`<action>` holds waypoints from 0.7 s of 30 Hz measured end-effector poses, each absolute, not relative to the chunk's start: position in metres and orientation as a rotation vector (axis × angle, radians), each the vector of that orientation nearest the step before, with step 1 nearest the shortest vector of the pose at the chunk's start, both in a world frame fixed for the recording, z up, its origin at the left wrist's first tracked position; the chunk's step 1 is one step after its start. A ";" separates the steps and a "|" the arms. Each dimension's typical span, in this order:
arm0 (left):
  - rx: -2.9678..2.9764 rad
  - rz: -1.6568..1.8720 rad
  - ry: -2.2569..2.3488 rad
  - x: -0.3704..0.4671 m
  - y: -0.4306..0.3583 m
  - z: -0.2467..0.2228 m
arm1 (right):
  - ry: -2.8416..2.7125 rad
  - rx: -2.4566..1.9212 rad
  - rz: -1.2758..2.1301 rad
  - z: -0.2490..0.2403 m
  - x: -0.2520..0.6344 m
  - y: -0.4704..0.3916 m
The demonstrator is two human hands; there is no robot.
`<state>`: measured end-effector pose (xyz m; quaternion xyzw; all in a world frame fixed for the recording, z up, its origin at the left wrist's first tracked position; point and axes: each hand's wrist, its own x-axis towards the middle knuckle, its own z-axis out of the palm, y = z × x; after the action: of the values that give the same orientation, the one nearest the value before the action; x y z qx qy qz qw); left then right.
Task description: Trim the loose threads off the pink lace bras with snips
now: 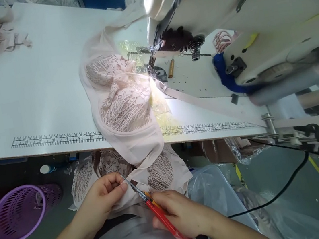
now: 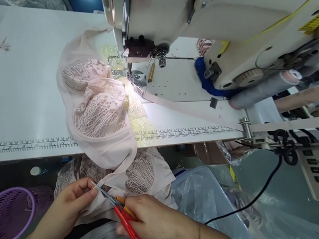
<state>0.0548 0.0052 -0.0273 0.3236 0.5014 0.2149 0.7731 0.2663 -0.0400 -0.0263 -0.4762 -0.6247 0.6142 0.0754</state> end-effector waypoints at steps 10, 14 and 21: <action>1.353 0.482 1.061 0.054 -0.001 -0.006 | -1.687 -1.361 1.601 -0.023 0.271 -0.043; 1.555 0.437 0.916 0.062 -0.015 0.010 | -1.590 -1.130 1.584 -0.017 0.263 -0.038; 1.691 0.354 0.839 0.065 -0.021 0.013 | -1.740 -1.120 1.469 -0.015 0.254 -0.046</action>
<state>0.0654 -0.0207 0.0133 0.7215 0.3579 0.1509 0.5732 0.2544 -0.0457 -0.0149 -0.4214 -0.6546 0.5526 0.2977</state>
